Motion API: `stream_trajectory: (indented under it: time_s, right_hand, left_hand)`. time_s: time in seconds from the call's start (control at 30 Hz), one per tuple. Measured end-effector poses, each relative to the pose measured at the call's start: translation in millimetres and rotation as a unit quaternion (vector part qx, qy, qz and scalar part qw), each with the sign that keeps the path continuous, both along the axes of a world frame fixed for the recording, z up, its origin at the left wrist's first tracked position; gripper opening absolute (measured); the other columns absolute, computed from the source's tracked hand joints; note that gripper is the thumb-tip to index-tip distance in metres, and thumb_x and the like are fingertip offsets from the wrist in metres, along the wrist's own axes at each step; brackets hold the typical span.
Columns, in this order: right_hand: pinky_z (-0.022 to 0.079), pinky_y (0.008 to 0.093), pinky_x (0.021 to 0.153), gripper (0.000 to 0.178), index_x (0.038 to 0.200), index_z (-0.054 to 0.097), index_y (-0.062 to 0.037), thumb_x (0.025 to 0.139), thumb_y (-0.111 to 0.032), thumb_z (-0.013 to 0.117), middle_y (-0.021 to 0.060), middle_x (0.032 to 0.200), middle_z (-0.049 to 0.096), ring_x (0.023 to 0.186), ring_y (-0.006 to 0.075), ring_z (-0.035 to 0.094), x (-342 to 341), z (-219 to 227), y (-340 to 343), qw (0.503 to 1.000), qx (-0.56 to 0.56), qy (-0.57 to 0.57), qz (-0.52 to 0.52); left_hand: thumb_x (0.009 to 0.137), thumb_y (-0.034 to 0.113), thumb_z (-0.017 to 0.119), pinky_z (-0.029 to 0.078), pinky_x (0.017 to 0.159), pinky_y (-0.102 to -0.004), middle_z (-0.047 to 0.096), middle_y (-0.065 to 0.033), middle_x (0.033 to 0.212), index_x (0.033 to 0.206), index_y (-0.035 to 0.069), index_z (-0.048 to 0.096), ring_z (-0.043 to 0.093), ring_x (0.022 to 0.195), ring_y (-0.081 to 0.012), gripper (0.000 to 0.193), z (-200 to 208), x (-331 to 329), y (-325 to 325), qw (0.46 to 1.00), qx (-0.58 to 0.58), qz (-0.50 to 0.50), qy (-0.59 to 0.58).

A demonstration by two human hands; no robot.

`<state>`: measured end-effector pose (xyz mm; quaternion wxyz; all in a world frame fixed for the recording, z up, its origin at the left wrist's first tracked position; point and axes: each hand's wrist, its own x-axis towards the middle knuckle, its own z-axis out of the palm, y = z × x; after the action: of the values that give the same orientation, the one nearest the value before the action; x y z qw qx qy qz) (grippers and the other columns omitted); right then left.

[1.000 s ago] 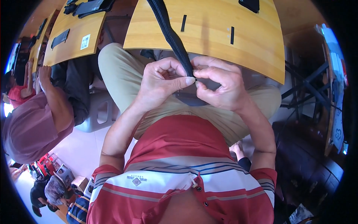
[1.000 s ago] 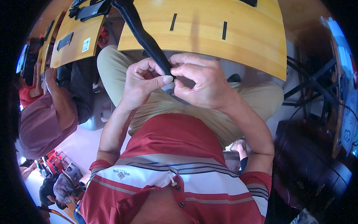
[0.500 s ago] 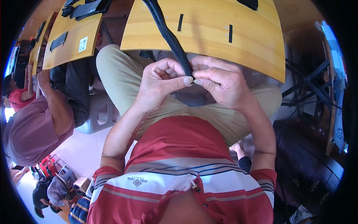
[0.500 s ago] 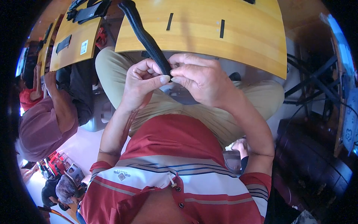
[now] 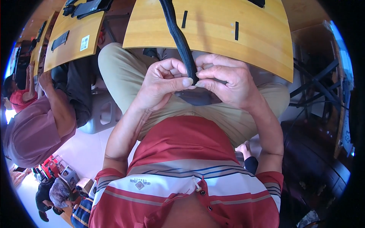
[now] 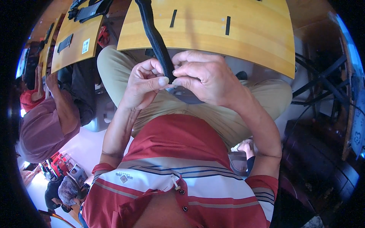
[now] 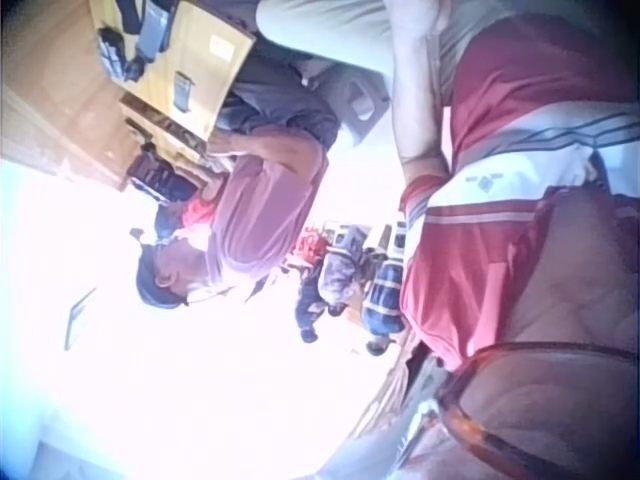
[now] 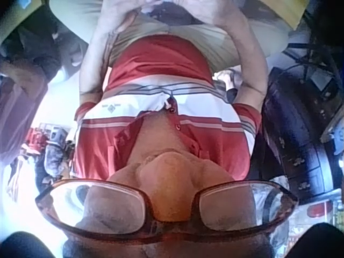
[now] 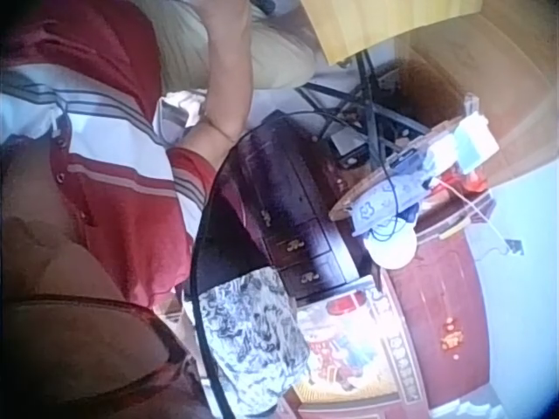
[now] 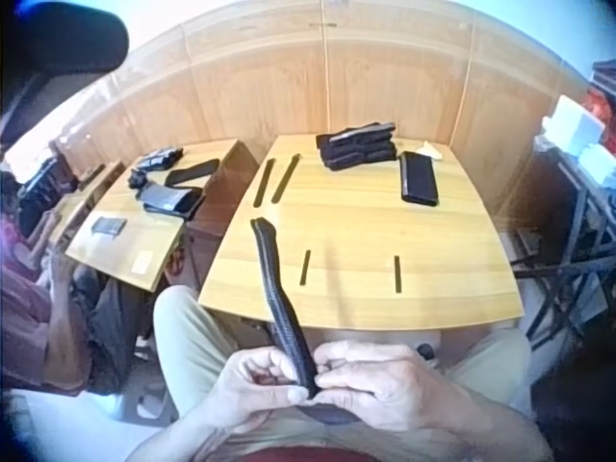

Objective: The recorder is assembling black rubber or plastic straps by attaching small grey components to them while sitting at a manufacturing workbench.

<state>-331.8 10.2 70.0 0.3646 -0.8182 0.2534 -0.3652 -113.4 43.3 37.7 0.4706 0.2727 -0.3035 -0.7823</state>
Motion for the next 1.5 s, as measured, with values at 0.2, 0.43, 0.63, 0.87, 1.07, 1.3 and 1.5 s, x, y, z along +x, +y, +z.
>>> stream_trajectory:
  time_s: [0.2,0.43,0.63,0.87,1.07,1.3,1.5]
  right_hand:
    - [0.056,0.0304,0.072,0.015,0.089,0.068,0.0057,0.076,0.005,0.076,0.0164,0.103,0.068,0.084,0.0235,0.070,3.1,0.2,2.9,1.000,0.009,0.015,0.002]
    - [0.056,0.0326,0.069,0.011,0.087,0.068,0.0042,0.076,0.004,0.071,0.0164,0.101,0.068,0.081,0.0264,0.069,6.7,0.2,6.7,0.998,-0.045,0.028,-0.032]
    - [0.057,0.0322,0.076,0.012,0.088,0.068,0.0047,0.076,0.006,0.071,0.0196,0.105,0.068,0.090,0.0277,0.070,1.3,3.0,5.4,0.999,-0.020,0.034,-0.012]
    - [0.056,0.0334,0.080,0.013,0.091,0.069,0.0040,0.079,0.004,0.073,0.0198,0.107,0.068,0.092,0.0275,0.070,-3.8,-0.7,2.4,0.999,0.043,0.004,0.012]
    - [0.056,0.0328,0.080,0.011,0.089,0.070,0.0038,0.079,0.004,0.073,0.0197,0.109,0.068,0.091,0.0265,0.070,-3.5,-1.3,1.7,0.999,0.052,0.006,0.013]
    - [0.056,0.0313,0.080,0.012,0.088,0.070,0.0032,0.077,0.005,0.073,0.0187,0.109,0.068,0.089,0.0243,0.070,0.7,-1.7,6.5,0.999,0.050,0.005,-0.008]
    - [0.057,0.0317,0.076,0.014,0.086,0.068,0.0031,0.072,0.005,0.071,0.0189,0.108,0.068,0.087,0.0246,0.071,5.5,-10.6,10.1,0.999,0.002,0.000,-0.037]
  left_hand:
    - [0.086,-0.006,0.068,0.059,0.082,-0.0317,0.069,-0.0096,0.093,0.097,-0.001,0.063,0.069,0.085,-0.0160,0.013,-3.6,1.7,0.3,1.000,-0.005,0.000,-0.006]
    - [0.085,-0.006,0.070,0.058,0.082,-0.0295,0.069,-0.0088,0.093,0.095,-0.001,0.064,0.068,0.086,-0.0152,0.013,-1.1,-0.8,2.3,0.999,-0.031,0.025,-0.035]
    - [0.084,-0.005,0.072,0.055,0.080,-0.0256,0.069,-0.0070,0.091,0.094,0.000,0.064,0.067,0.085,-0.0115,0.014,0.6,-3.7,7.1,0.995,-0.061,0.030,-0.068]
    - [0.084,-0.007,0.071,0.055,0.080,-0.0254,0.069,-0.0069,0.091,0.093,0.000,0.064,0.066,0.086,-0.0113,0.014,-2.1,-5.0,7.1,0.996,-0.053,0.029,-0.068]
    - [0.084,-0.008,0.071,0.055,0.081,-0.0260,0.069,-0.0076,0.094,0.094,-0.001,0.066,0.066,0.088,-0.0117,0.013,-2.9,-4.6,8.1,0.996,-0.056,0.033,-0.055]
    - [0.083,-0.008,0.072,0.054,0.080,-0.0247,0.069,-0.0063,0.095,0.090,0.000,0.068,0.065,0.087,-0.0104,0.012,-5.1,-4.4,9.7,0.993,-0.068,0.049,-0.085]
    - [0.082,-0.007,0.074,0.053,0.077,-0.0226,0.068,-0.0031,0.092,0.090,0.000,0.068,0.063,0.084,-0.0074,0.012,-4.5,-6.0,13.4,0.978,-0.088,0.070,-0.175]
